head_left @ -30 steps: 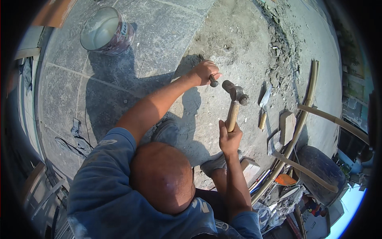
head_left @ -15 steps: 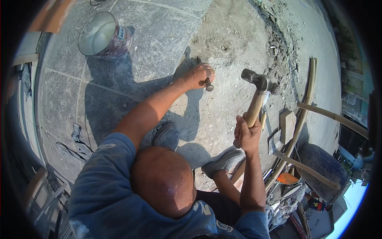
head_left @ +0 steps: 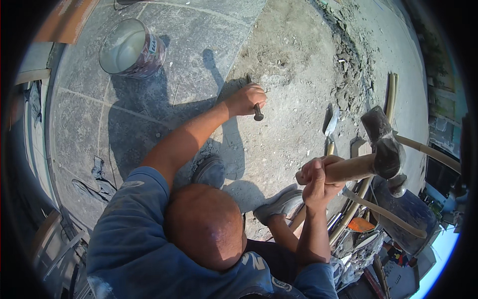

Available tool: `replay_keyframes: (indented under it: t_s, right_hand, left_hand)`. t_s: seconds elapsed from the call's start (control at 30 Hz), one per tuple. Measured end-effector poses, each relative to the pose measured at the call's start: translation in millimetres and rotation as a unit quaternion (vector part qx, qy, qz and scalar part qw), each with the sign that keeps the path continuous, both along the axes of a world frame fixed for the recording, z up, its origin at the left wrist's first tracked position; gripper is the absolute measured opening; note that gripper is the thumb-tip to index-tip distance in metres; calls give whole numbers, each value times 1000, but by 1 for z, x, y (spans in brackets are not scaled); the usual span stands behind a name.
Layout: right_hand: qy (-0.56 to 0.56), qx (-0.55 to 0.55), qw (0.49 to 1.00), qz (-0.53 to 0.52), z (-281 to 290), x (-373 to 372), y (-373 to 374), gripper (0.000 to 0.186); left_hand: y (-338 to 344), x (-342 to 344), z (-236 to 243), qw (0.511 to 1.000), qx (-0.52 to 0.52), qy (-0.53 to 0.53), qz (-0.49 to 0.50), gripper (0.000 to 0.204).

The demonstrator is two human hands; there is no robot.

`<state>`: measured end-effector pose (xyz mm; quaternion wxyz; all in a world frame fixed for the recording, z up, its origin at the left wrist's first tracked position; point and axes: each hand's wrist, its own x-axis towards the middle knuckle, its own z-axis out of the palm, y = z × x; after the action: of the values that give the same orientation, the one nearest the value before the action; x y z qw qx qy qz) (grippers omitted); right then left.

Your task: The person chips away at a concrete surface using a hammer and a chisel, then clears loose debris with a trowel.

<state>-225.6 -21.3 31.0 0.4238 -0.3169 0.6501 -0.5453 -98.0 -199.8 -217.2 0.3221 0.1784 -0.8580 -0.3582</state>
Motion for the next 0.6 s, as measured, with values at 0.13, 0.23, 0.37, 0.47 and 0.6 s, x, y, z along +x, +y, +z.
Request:
replay_keyframes:
  t_s: [0.13,0.23,0.37,0.47,0.6]
  right_hand:
    - [153,184,960,148,-66,-23,29,15]
    - [211,311,892,252,-76,-33,30,21]
    - [200,218,934,199,-39,-24,15,21]
    - [162,168,962,141,-50,-14,19,23]
    - [285,278,874,279,-93,-19,43,20]
  left_hand:
    - [-1,-6,-4,998,-23,-48,-34,20]
    - [9,4,-11,997,-52,-32,-41,19]
    - [1,9,-11,997,-50,-38,-48,18]
    - [2,7,-13,995,-54,-59,-60,19]
    - [4,6,-5,978,-46,-182,-86,15]
